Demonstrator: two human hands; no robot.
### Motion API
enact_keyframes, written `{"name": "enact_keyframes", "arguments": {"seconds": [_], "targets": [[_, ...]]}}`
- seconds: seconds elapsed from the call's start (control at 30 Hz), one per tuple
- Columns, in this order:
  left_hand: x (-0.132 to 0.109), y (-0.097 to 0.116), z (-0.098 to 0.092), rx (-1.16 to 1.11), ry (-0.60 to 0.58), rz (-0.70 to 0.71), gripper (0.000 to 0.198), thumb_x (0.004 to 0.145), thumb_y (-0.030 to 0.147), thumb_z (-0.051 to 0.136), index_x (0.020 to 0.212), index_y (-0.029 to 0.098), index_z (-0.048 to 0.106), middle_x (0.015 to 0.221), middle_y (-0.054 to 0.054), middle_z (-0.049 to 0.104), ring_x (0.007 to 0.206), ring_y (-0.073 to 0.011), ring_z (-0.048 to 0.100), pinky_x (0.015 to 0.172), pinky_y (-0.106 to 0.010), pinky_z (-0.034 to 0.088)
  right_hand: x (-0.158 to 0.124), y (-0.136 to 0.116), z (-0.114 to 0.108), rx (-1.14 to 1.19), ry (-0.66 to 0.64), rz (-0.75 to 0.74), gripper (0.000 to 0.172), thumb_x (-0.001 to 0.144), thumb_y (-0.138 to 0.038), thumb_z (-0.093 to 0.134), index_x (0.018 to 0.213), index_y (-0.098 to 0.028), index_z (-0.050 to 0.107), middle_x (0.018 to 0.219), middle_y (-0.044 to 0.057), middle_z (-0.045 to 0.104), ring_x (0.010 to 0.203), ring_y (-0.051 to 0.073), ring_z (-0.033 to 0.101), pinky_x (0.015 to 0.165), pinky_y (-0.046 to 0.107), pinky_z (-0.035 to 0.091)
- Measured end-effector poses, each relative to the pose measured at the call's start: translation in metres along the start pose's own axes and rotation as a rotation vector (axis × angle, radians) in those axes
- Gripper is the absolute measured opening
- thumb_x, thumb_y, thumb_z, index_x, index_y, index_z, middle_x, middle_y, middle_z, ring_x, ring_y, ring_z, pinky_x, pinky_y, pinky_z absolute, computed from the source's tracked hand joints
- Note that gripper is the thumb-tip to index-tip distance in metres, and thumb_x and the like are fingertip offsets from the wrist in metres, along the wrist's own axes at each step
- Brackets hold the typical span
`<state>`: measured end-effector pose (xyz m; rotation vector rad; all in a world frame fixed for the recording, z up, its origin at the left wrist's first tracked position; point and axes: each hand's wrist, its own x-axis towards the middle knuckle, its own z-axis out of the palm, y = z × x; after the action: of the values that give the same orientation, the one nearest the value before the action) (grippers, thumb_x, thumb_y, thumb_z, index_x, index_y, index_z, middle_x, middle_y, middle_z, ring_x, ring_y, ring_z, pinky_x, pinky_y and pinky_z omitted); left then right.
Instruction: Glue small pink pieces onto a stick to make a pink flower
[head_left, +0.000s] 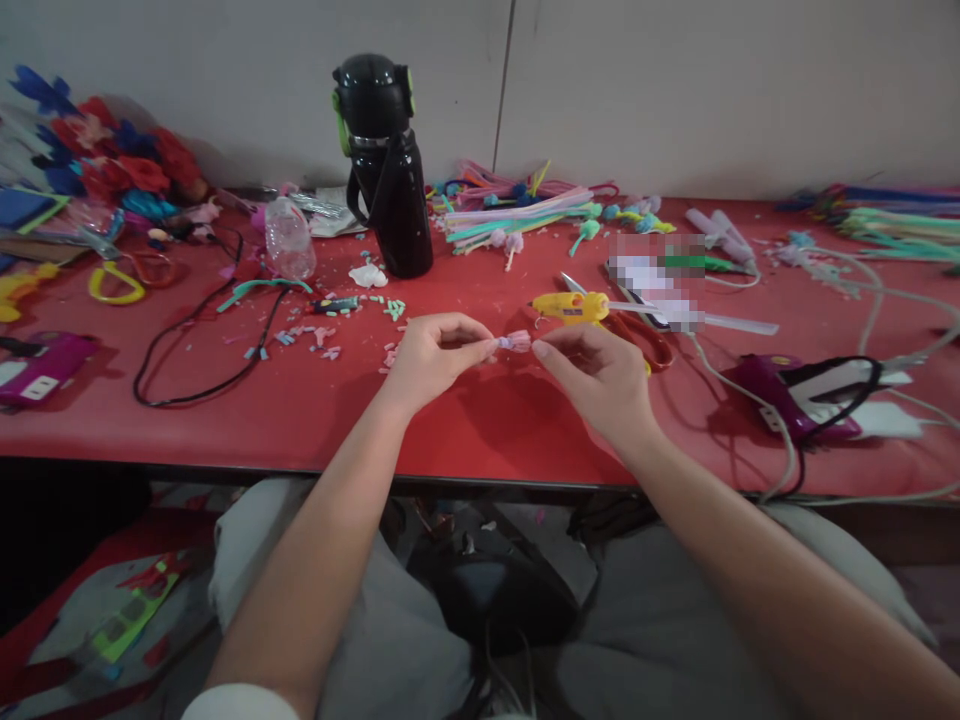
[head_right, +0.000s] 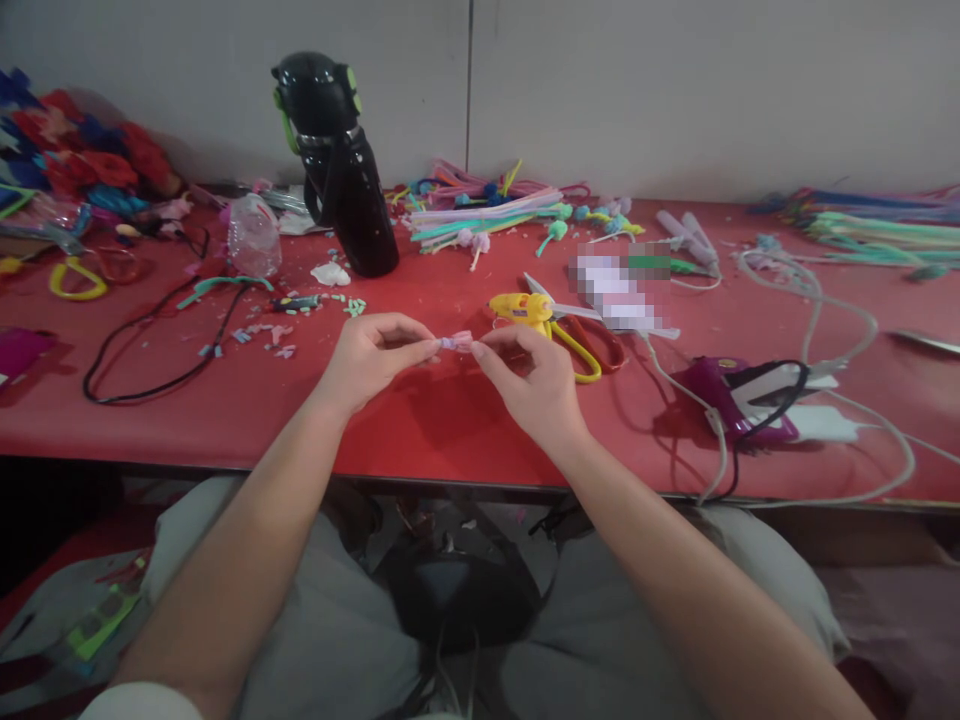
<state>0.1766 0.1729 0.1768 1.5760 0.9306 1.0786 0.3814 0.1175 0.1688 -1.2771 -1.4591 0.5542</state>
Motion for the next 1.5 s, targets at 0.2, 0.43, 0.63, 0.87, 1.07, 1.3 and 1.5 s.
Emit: {"name": "enact_keyframes", "arguments": {"seconds": [0.2,0.43,0.63,0.87,1.07,1.3,1.5], "targets": [[0.0001,0.0004,0.0019,0.017,-0.006,0.022,0.016,0.078,0.032,0.083,0.081,0.018,0.076,0.076,-0.005,0.076,0.072,-0.0164,0.073,0.071,-0.027,0.06,0.0019,-0.0075,-0.002,-0.085,0.005,-0.053,0.016,0.091,-0.036,0.071,0.087,-0.022,0.076,0.086,0.004,0.078,0.076,0.019,0.071,0.073,0.035,0.057],[-0.0002,-0.0004,0.002,0.022,-0.02,0.034,0.017,0.078,0.034,0.082,0.081,0.018,0.076,0.077,-0.005,0.077,0.073,-0.0169,0.073,0.072,-0.028,0.06,0.002,-0.0032,0.0014,-0.043,-0.007,-0.01,0.022,0.091,-0.042,0.071,0.088,-0.021,0.076,0.087,0.006,0.079,0.074,0.02,0.07,0.07,0.037,0.056],[-0.0001,0.0005,0.0026,0.02,-0.039,0.042,0.016,0.079,0.033,0.082,0.081,0.018,0.076,0.077,-0.005,0.077,0.074,-0.0168,0.073,0.074,-0.028,0.061,0.0026,-0.0013,0.0031,-0.026,-0.021,-0.001,0.02,0.09,-0.039,0.07,0.086,-0.02,0.075,0.084,0.005,0.077,0.07,0.018,0.067,0.067,0.035,0.053],[0.0001,0.0001,0.0034,0.004,-0.051,0.025,0.017,0.079,0.034,0.082,0.081,0.018,0.075,0.076,-0.005,0.076,0.074,-0.0178,0.074,0.074,-0.029,0.062,0.004,0.0005,0.0045,-0.025,-0.039,0.014,0.021,0.088,-0.04,0.07,0.083,-0.02,0.072,0.075,0.003,0.072,0.064,0.016,0.061,0.062,0.033,0.05],[-0.0004,0.0001,0.0038,-0.017,-0.055,0.006,0.016,0.079,0.033,0.082,0.082,0.018,0.076,0.074,-0.005,0.076,0.072,-0.0172,0.074,0.073,-0.029,0.062,0.0051,-0.0011,0.0029,-0.064,-0.05,-0.05,0.016,0.089,-0.034,0.069,0.08,-0.021,0.07,0.077,0.003,0.073,0.066,0.016,0.062,0.064,0.034,0.051],[0.0007,-0.0003,0.0024,-0.027,-0.043,-0.002,0.017,0.08,0.033,0.081,0.083,0.017,0.076,0.073,-0.004,0.075,0.07,-0.0157,0.073,0.071,-0.027,0.061,0.0047,-0.0041,0.0015,-0.13,-0.03,-0.083,0.014,0.088,-0.032,0.07,0.079,-0.022,0.07,0.078,0.003,0.074,0.068,0.018,0.063,0.067,0.035,0.052],[0.0021,-0.0034,0.0022,-0.009,0.002,0.031,0.017,0.08,0.032,0.082,0.082,0.017,0.076,0.075,-0.004,0.076,0.071,-0.0153,0.072,0.071,-0.027,0.06,0.0058,-0.0038,-0.0018,-0.048,0.008,0.01,0.014,0.088,-0.033,0.068,0.083,-0.02,0.071,0.081,0.004,0.075,0.07,0.018,0.067,0.065,0.034,0.054]]}}
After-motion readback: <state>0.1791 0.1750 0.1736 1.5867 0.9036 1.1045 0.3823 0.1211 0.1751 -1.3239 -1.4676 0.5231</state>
